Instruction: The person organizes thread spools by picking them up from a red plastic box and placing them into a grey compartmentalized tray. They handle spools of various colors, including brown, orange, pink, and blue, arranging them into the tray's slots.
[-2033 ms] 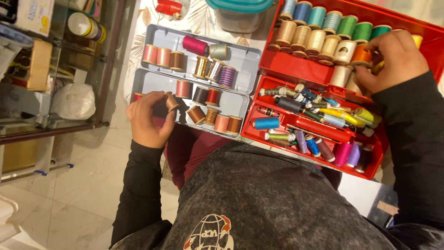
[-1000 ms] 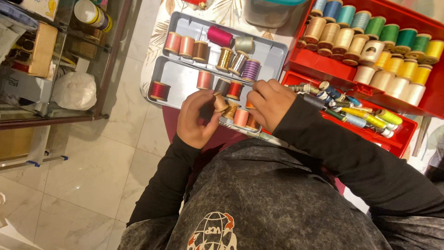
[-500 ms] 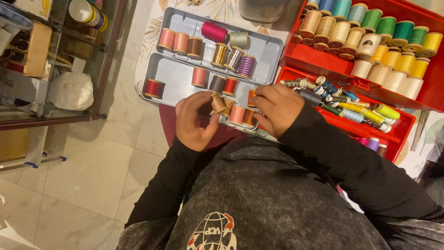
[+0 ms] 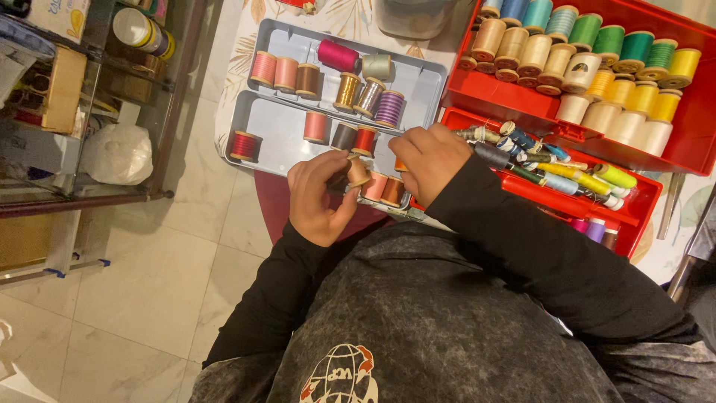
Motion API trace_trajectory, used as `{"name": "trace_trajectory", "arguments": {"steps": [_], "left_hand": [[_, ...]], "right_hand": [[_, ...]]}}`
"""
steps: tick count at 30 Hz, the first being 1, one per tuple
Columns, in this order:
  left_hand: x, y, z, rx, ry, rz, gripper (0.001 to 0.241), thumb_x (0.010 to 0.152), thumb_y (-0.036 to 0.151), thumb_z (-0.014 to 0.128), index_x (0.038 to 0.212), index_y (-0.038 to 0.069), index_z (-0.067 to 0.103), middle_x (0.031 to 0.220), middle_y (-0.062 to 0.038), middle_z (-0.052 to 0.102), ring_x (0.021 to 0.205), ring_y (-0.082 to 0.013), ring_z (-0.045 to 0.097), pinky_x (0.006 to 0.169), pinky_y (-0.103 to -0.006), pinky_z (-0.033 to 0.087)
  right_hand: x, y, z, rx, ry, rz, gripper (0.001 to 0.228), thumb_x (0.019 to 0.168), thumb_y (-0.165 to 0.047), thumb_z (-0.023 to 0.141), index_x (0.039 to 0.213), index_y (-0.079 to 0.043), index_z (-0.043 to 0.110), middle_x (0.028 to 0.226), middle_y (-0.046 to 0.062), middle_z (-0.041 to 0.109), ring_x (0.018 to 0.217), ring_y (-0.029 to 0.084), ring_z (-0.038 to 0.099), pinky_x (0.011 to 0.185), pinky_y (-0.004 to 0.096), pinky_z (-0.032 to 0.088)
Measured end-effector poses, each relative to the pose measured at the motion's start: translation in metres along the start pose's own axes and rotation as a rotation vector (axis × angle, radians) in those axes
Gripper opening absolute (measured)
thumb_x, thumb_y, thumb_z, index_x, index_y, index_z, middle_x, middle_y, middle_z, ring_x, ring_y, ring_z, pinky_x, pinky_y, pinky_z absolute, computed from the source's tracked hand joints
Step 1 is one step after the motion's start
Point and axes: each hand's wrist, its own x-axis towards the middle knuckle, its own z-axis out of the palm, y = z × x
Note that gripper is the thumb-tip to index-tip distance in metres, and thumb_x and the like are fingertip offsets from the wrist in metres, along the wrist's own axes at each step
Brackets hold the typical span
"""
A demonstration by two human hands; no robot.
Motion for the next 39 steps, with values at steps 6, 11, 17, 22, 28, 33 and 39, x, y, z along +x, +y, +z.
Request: {"name": "trace_trajectory", "arguments": {"steps": [6,11,17,22,28,33,39], "left_hand": [[0.009,0.003,0.012,0.09,-0.083,0.001,0.043,0.095,0.034,0.074,0.131,0.014,0.064,0.128,0.0,0.067,0.119,-0.0238,0.062,0.099,-0.0394,0.038],[0.02,0.008,0.021,0.166,-0.197,0.027,0.043,0.094,0.032,0.074,0.133,0.017,0.063,0.127,0.003,0.067,0.118,-0.0225,0.06,0.1,-0.0435,0.034],[0.04,-0.001,0.019,0.286,-0.291,0.053,0.042,0.103,0.037,0.063,0.141,0.019,0.058,0.137,-0.002,0.061,0.119,-0.0267,0.055,0.102,-0.0485,0.031],[0.08,-0.012,-0.034,0.483,-0.39,0.089,0.04,0.101,0.027,0.071,0.138,0.019,0.059,0.138,-0.009,0.054,0.111,-0.0333,0.053,0.087,-0.0485,0.038],[0.107,-0.012,-0.026,0.593,-0.602,0.199,0.04,0.078,0.039,0.09,0.112,0.03,0.072,0.136,-0.003,0.058,0.115,-0.0347,0.054,0.075,-0.0504,0.039],[0.115,-0.016,-0.011,0.64,-0.659,0.261,0.05,0.065,0.047,0.092,0.106,0.029,0.07,0.13,0.002,0.059,0.11,-0.0318,0.052,0.081,-0.0508,0.037],[0.114,-0.024,-0.007,0.626,-0.688,0.244,0.057,0.057,0.042,0.094,0.106,0.026,0.068,0.133,0.003,0.061,0.112,-0.0312,0.055,0.085,-0.0489,0.038]], "right_hand": [[0.002,0.002,0.006,0.012,0.061,0.006,0.046,0.075,-0.022,0.079,0.117,-0.011,0.066,0.106,0.007,0.061,0.1,0.031,0.063,0.084,0.042,0.053],[-0.013,0.001,-0.03,0.073,0.21,0.063,0.043,0.073,-0.024,0.075,0.113,-0.015,0.065,0.106,0.006,0.059,0.1,0.031,0.063,0.089,0.039,0.052],[-0.051,0.019,-0.073,0.161,0.35,0.161,0.043,0.07,-0.014,0.076,0.113,-0.013,0.069,0.108,0.006,0.065,0.1,0.031,0.067,0.094,0.04,0.054],[-0.097,0.066,-0.141,0.111,0.216,0.112,0.039,0.085,0.004,0.073,0.123,0.01,0.066,0.106,0.022,0.065,0.096,0.036,0.059,0.087,0.046,0.052],[-0.155,0.148,-0.14,-0.139,0.349,0.32,0.046,0.089,0.007,0.08,0.135,0.014,0.077,0.126,0.027,0.067,0.117,0.037,0.063,0.096,0.041,0.059],[-0.151,0.178,-0.133,-0.098,0.2,0.423,0.048,0.085,-0.005,0.078,0.132,0.004,0.074,0.121,0.02,0.064,0.108,0.035,0.066,0.089,0.044,0.056],[-0.12,0.18,-0.122,-0.003,0.153,0.41,0.041,0.089,-0.009,0.076,0.128,0.001,0.07,0.121,0.019,0.062,0.102,0.038,0.062,0.082,0.048,0.053]]}}
